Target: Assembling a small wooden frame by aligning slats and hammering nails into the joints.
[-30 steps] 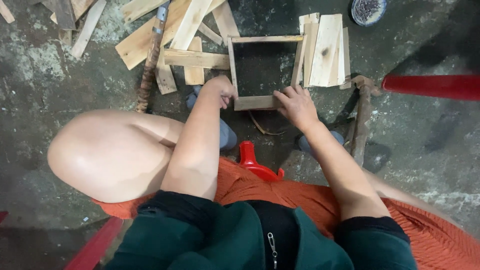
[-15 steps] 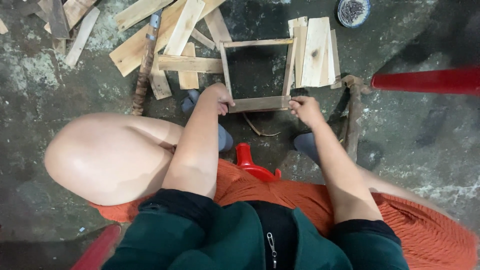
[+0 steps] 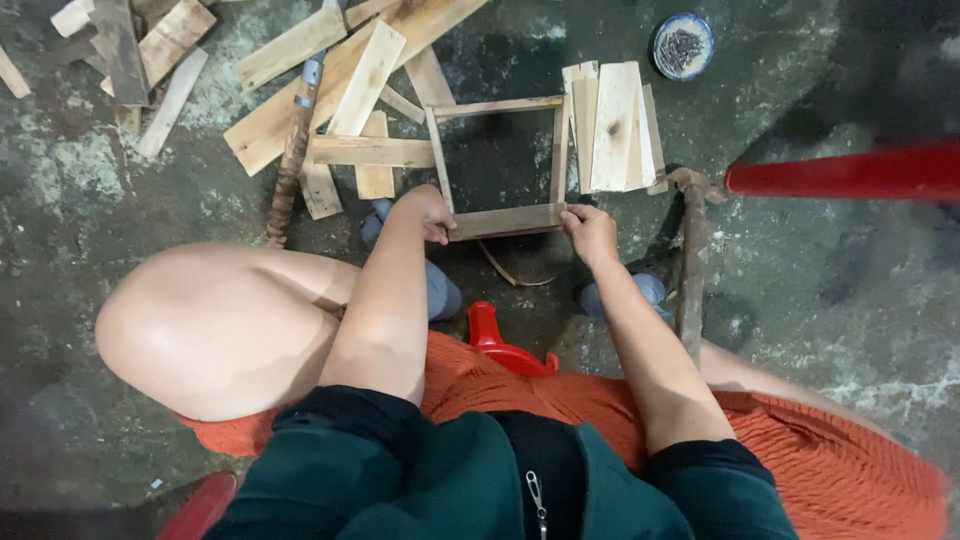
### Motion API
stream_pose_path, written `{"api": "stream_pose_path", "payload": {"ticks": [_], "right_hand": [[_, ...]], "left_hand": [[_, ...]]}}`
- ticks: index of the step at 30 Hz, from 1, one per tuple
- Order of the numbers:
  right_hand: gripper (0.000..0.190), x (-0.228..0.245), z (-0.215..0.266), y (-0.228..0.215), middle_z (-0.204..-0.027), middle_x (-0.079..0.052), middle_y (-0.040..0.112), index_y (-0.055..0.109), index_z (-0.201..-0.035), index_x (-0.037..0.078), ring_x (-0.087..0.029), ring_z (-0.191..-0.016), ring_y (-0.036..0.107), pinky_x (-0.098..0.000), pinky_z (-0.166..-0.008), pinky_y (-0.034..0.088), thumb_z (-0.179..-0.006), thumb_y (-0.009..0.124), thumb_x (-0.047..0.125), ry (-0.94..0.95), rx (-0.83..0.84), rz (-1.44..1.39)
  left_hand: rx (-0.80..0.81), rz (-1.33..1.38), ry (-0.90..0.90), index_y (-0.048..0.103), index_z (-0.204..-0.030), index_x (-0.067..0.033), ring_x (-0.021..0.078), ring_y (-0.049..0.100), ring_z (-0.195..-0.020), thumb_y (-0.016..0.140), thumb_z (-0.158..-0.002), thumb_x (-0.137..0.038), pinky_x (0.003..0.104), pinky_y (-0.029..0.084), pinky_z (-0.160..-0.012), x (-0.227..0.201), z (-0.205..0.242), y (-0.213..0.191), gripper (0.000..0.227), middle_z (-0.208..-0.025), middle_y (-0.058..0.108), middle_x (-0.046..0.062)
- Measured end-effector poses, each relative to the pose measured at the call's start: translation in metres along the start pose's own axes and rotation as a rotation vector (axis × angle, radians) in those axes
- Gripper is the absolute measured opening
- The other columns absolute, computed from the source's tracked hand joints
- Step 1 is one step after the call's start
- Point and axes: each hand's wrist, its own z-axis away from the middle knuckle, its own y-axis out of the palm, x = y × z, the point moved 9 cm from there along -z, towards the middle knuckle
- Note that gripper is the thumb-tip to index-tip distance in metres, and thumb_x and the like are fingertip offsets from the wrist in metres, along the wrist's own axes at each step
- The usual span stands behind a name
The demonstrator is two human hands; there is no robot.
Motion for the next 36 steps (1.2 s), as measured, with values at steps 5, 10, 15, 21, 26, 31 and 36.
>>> {"api": "stream_pose_path", "payload": {"ticks": [5,10,15,21,26,31,36], "right_hand": [[0.023,-0.013,-0.010,-0.014,-0.117,-0.013,0.075,0.079,-0.117,0.020,-0.039,-0.118,0.065,-0.0516,-0.098,0.054,-0.096,0.076,0.028,0.006,-0.020,-0.040],[0.020,-0.038,-0.025,-0.012,-0.111,-0.013,0.076,0.080,-0.114,0.022,-0.038,-0.113,0.068,-0.0493,-0.093,0.055,-0.094,0.077,0.026,0.004,-0.084,-0.105],[0.020,-0.048,-0.030,-0.027,-0.107,-0.015,0.076,0.079,-0.114,0.015,-0.032,-0.108,0.070,-0.0454,-0.089,0.057,-0.094,0.077,0.019,-0.014,-0.154,-0.246],[0.020,-0.081,-0.052,-0.012,-0.099,-0.011,0.076,0.080,-0.110,0.017,-0.027,-0.096,0.074,-0.0431,-0.076,0.060,-0.091,0.082,0.016,-0.015,-0.196,-0.271],[0.018,-0.060,-0.040,-0.022,-0.098,-0.012,0.076,0.079,-0.111,0.014,-0.023,-0.090,0.073,-0.0373,-0.073,0.063,-0.093,0.080,0.018,0.039,-0.188,-0.381],[0.026,-0.014,-0.037,-0.070,-0.102,-0.016,0.076,0.076,-0.114,0.009,-0.037,-0.104,0.072,-0.0500,-0.088,0.058,-0.097,0.078,0.029,0.044,-0.384,-0.007],[0.074,0.055,-0.032,-0.074,-0.124,-0.021,0.055,0.049,-0.136,0.002,-0.042,-0.121,0.060,-0.0535,-0.100,0.054,-0.092,0.075,0.056,0.062,-0.339,0.466]], "left_hand": [[-0.003,-0.014,0.080,0.051,-0.137,0.0119,0.0336,0.077,-0.086,0.076,-0.089,-0.007,0.036,0.068,-0.067,-0.018,0.010,0.003,0.058,-0.107,0.070,0.031],[-0.031,-0.223,0.147,0.072,-0.106,0.0072,0.0225,0.077,-0.073,0.076,-0.090,-0.021,0.030,0.066,-0.067,-0.028,-0.007,0.008,0.032,-0.090,0.077,0.020],[-0.185,-0.361,0.345,0.077,-0.100,-0.0001,0.0222,0.077,-0.068,0.074,-0.091,-0.025,0.036,0.065,-0.074,-0.057,0.002,0.013,0.027,-0.080,0.078,0.014],[-0.233,-0.353,0.370,0.080,-0.084,0.0016,0.0292,0.074,-0.063,0.072,-0.092,-0.017,0.037,0.062,-0.070,-0.056,-0.022,0.012,0.021,-0.069,0.074,0.018],[-0.241,-0.323,0.306,0.078,-0.081,0.0016,0.0297,0.074,-0.063,0.074,-0.090,-0.019,0.041,0.062,-0.068,-0.056,0.004,0.012,0.023,-0.071,0.074,0.019],[-0.256,-0.364,0.303,0.077,-0.082,0.0017,0.0303,0.075,-0.066,0.071,-0.088,-0.022,0.044,0.062,-0.071,-0.062,0.018,0.013,0.025,-0.073,0.075,0.019],[-0.224,-0.383,0.288,0.076,-0.072,-0.0011,0.0266,0.071,-0.057,0.069,-0.090,-0.022,0.041,0.061,-0.066,-0.068,0.037,0.013,0.029,-0.068,0.073,0.017]]}}
